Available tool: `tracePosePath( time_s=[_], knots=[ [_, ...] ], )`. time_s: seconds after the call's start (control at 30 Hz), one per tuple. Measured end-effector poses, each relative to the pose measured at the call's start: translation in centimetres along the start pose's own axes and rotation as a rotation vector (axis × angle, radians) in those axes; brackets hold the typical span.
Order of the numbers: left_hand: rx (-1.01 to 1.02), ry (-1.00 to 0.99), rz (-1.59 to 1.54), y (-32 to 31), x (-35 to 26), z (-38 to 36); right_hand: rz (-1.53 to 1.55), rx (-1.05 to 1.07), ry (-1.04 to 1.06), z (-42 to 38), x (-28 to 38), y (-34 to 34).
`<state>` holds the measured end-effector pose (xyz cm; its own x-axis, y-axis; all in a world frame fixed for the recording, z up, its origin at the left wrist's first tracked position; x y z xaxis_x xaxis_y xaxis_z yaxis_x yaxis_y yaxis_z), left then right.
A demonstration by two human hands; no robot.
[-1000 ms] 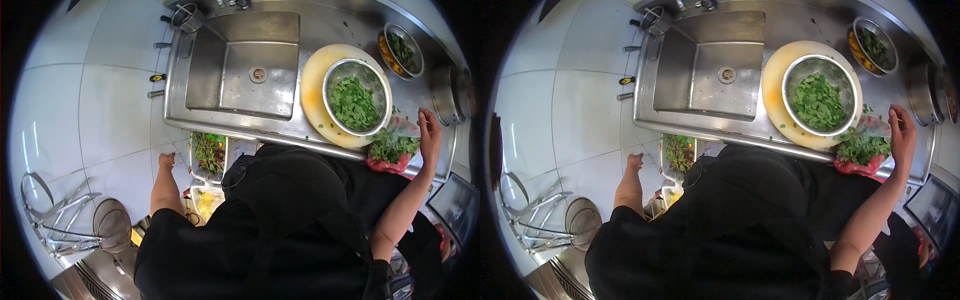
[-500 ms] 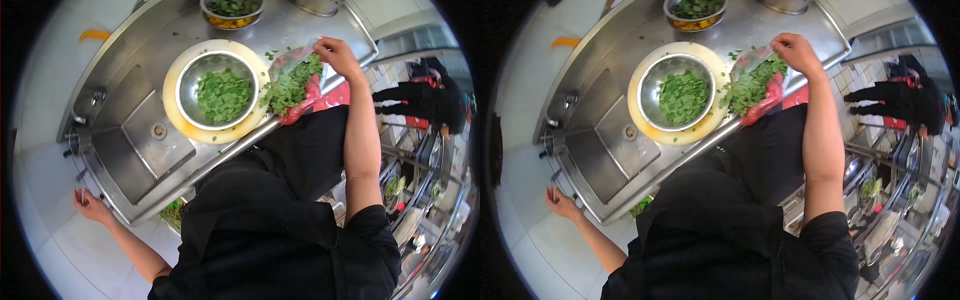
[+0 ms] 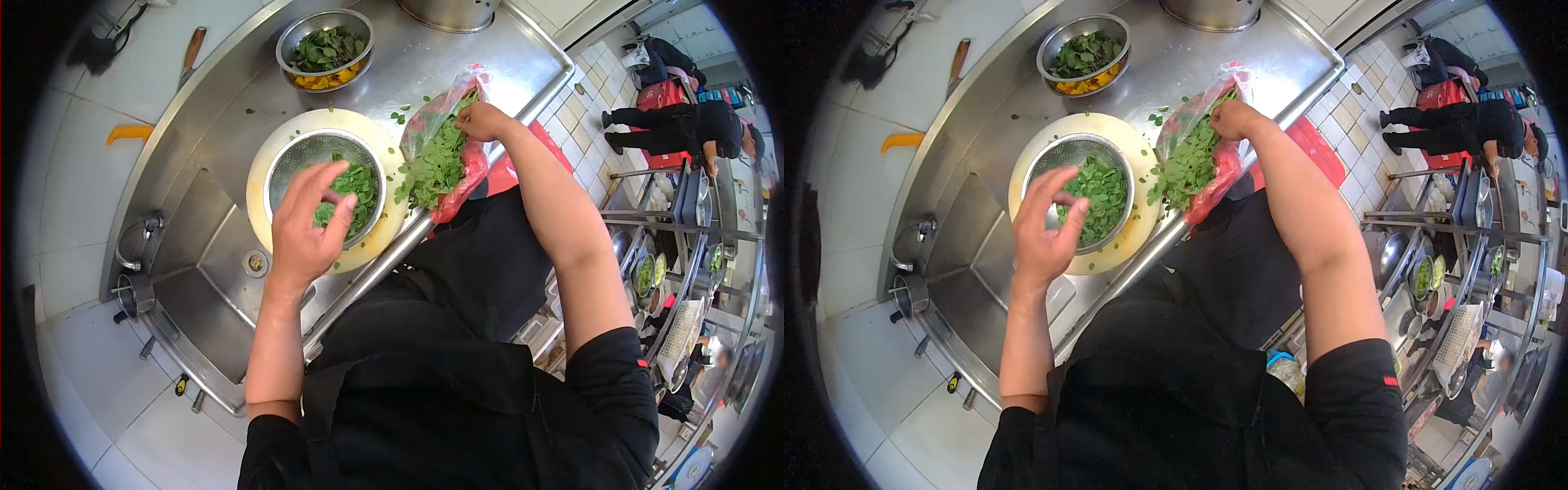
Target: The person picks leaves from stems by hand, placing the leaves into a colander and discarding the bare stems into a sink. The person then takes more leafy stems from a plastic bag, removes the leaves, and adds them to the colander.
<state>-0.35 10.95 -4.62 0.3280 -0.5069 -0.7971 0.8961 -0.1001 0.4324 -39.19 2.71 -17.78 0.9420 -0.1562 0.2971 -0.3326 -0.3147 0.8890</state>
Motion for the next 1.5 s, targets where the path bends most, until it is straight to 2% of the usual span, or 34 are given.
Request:
tracePosePath(
  time_s=[0.07,0.17,0.2,0.23,0.27,0.33,0.4,0.47,0.5,0.53,0.63,0.67,0.73,0.8,0.87,0.9,0.97,1.0,1.07,1.13,1.2,1.27,1.33,1.4,1.47,1.5],
  knots=[
    [0.003,-0.016,0.001,0.5,0.8,-0.7,0.037,-0.061,-0.007,-0.3,-0.5,1.0],
    [-0.046,0.211,0.029,2.5,2.5,-2.5,0.117,-0.141,-0.062,-1.5,-0.1,3.3],
    [-0.045,0.209,0.028,3.2,3.2,-3.2,0.155,-0.158,-0.107,-1.8,0.0,3.9],
    [-0.107,0.269,0.003,3.8,4.1,-4.0,0.302,-0.135,-0.156,-1.6,-0.5,4.1],
    [-0.169,0.33,-0.021,4.4,4.8,-4.8,0.301,-0.134,-0.157,-2.0,-0.3,4.5],
    [-0.201,0.402,-0.062,5.6,6.1,-6.2,0.647,-0.193,-0.247,-3.3,0.5,6.1],
    [-0.235,0.468,-0.101,6.1,6.1,-6.8,0.72,-0.24,-0.235,-4.8,1.8,7.6],
    [-0.254,0.529,-0.127,6.5,5.7,-7.0,0.849,-0.381,-0.251,-6.4,3.5,9.3],
    [-0.259,0.525,-0.127,6.6,5.6,-7.0,0.944,-0.362,-0.247,-5.6,2.4,9.1],
    [-0.25,0.534,-0.129,6.6,5.5,-7.0,0.943,-0.363,-0.24,-5.5,1.0,9.0],
    [-0.232,0.518,-0.132,6.7,5.5,-7.0,1.337,-0.407,-0.136,-7.4,1.2,9.8],
    [-0.214,0.497,-0.135,6.7,5.5,-6.9,1.328,-0.472,-0.12,-8.9,2.8,10.7],
    [-0.198,0.498,-0.151,6.6,5.2,-6.7,1.645,-0.349,0.083,-7.9,0.2,9.8],
    [-0.181,0.494,-0.169,6.5,5.2,-6.4,1.688,-0.459,0.17,-8.9,1.2,9.7],
    [-0.097,0.477,-0.168,6.3,5.5,-6.1,1.877,-0.173,0.321,-8.2,0.0,9.8],
    [-0.104,0.472,-0.168,6.0,5.3,-5.8,1.874,-0.171,0.33,-8.2,0.0,9.7],
    [-0.102,0.454,-0.24,5.2,4.7,-4.8,2.116,-0.089,0.463,-8.6,0.5,9.0],
    [-0.109,0.451,-0.239,4.9,4.4,-4.3,2.114,-0.084,0.47,-8.6,0.7,8.9],
    [-0.056,0.412,-0.226,4.4,3.9,-3.0,2.176,0.056,0.477,-8.5,1.1,8.7],
    [-0.054,0.408,-0.229,4.2,2.8,-1.3,2.166,0.118,0.495,-8.9,2.6,8.7],
    [-0.042,0.331,-0.215,3.9,1.7,0.5,2.137,0.247,0.56,-9.2,4.1,8.6],
    [-0.072,0.272,-0.198,3.8,1.0,2.2,2.112,0.299,0.535,-9.2,5.6,8.4],
    [-0.135,0.07,-0.019,4.0,-1.2,4.0,2.036,0.49,0.71,-9.1,7.4,7.8],
    [-0.143,-0.005,0.023,3.7,-2.5,5.0,2.025,0.525,0.731,-9.2,9.3,7.4],
    [-0.002,-0.166,0.228,3.3,-2.9,5.1,1.924,0.649,0.683,-9.0,10.5,6.7],
    [0.115,-0.084,0.169,3.0,-3.0,4.9,1.85,0.582,0.722,-8.9,11.4,6.3]
  ],
)
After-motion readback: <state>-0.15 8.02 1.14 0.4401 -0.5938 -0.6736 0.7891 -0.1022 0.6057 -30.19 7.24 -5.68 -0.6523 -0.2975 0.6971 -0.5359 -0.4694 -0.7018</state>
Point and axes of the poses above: each hand's wrist, its own z-axis towards the middle knuckle, its own y-axis out of the back of the hand, x = y × z, the point moved 1 cm from there along z, towards the middle knuckle, and after that the axes turned 7 degrees about -x, right-handed, at the moved point
